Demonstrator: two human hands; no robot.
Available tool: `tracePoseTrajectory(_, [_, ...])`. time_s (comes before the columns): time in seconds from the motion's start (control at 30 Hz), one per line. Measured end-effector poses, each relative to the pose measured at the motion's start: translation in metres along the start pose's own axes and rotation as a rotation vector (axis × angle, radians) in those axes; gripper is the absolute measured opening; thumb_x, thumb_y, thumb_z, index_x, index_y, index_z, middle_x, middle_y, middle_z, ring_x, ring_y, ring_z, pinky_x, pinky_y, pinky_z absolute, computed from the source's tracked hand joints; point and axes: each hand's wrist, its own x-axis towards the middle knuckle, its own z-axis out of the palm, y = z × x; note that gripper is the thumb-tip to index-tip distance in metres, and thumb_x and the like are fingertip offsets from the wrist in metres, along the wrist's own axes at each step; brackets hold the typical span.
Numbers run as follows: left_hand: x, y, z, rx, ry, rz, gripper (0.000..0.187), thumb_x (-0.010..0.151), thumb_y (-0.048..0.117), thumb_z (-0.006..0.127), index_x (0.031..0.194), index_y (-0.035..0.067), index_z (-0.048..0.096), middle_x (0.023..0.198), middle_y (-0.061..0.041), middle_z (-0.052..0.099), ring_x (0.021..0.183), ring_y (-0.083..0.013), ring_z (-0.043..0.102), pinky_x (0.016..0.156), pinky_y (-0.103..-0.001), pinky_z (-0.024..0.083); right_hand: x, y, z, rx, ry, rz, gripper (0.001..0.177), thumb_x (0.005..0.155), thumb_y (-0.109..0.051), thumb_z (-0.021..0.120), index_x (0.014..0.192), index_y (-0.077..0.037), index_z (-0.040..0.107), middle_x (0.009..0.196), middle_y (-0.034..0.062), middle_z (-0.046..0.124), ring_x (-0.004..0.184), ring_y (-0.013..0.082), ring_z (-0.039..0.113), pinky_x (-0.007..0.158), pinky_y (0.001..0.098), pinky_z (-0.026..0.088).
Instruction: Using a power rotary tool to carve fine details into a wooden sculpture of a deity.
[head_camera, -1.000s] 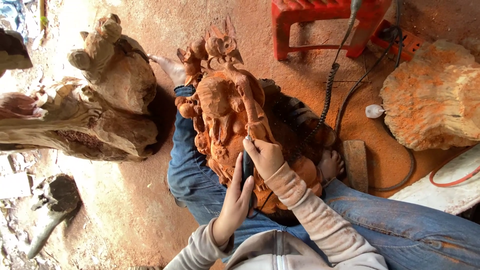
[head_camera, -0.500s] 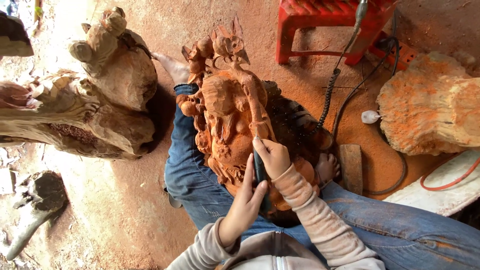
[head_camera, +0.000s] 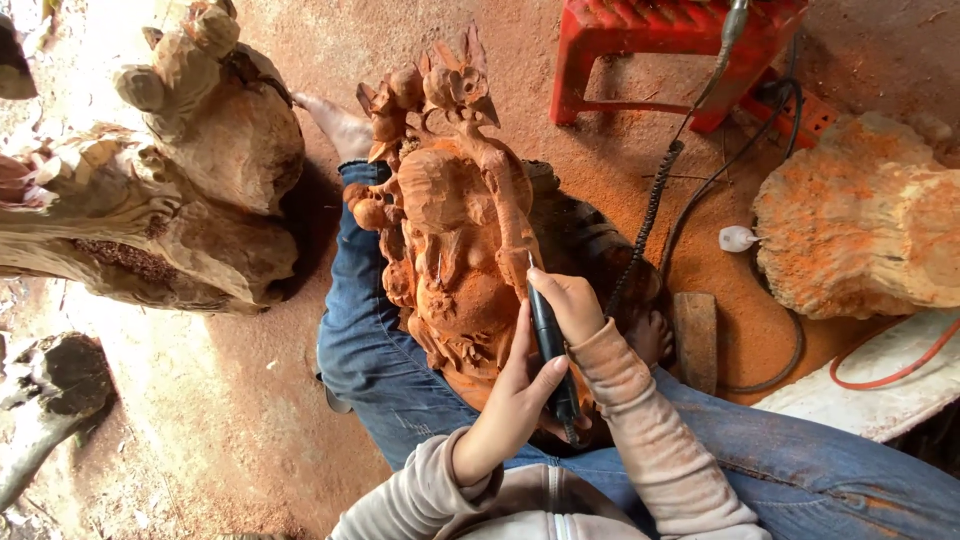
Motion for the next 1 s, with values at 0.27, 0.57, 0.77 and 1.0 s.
tracePoseTrajectory(0.27, [-0.008,0.013,0.004,-0.113,0.015,-0.048,0.086,0.102,0.012,0.049,0.162,0.019,-0.012,0.119,-0.021,0.059,0.07,-0.0192,0.066,0.051,-0.023,0.057,0.005,-0.011,0.008,-0.002,-0.082,-0.001,0.046,0.1,-0.031,0.058,0.061,-0.006,0.059,0.053,-0.0013,0.05,0.048,0.0098,0.041,0.047,0.0231,0.033])
tracePoseTrajectory(0.57, [-0.005,0.017,-0.004,-0.105,-0.061,-0.206,0.087,0.102,0.017,0.051,0.164,0.021,-0.01,0.106,-0.022,0.064,0.061,-0.0218,0.068,0.042,-0.023,0.056,-0.005,0.007,0.0,-0.028,0.051,0.039,0.043,0.098,-0.032,0.059,0.063,-0.006,0.064,0.052,-0.0006,0.052,0.046,0.0103,0.044,0.045,0.0231,0.034])
tracePoseTrajectory(0.77, [-0.024,0.003,-0.028,0.18,-0.034,-0.202,0.084,0.096,0.0,0.045,0.164,0.024,0.003,0.096,-0.012,0.062,0.064,-0.015,0.062,0.051,-0.025,0.049,-0.036,0.016,0.031,-0.225,0.233,-0.037,0.046,0.097,-0.04,0.055,0.069,-0.005,0.068,0.053,0.0035,0.06,0.045,0.0155,0.052,0.045,0.0276,0.04])
tracePoseTrajectory(1.0, [-0.019,-0.014,-0.043,0.468,0.12,0.21,0.061,0.102,0.011,0.042,0.156,-0.001,0.018,0.16,-0.022,0.034,0.139,-0.0313,0.047,0.107,-0.033,0.042,-0.024,0.001,0.053,-0.332,0.24,-0.299,0.04,0.095,-0.032,0.063,0.068,-0.002,0.067,0.05,0.0048,0.057,0.042,0.0171,0.046,0.043,0.0302,0.038])
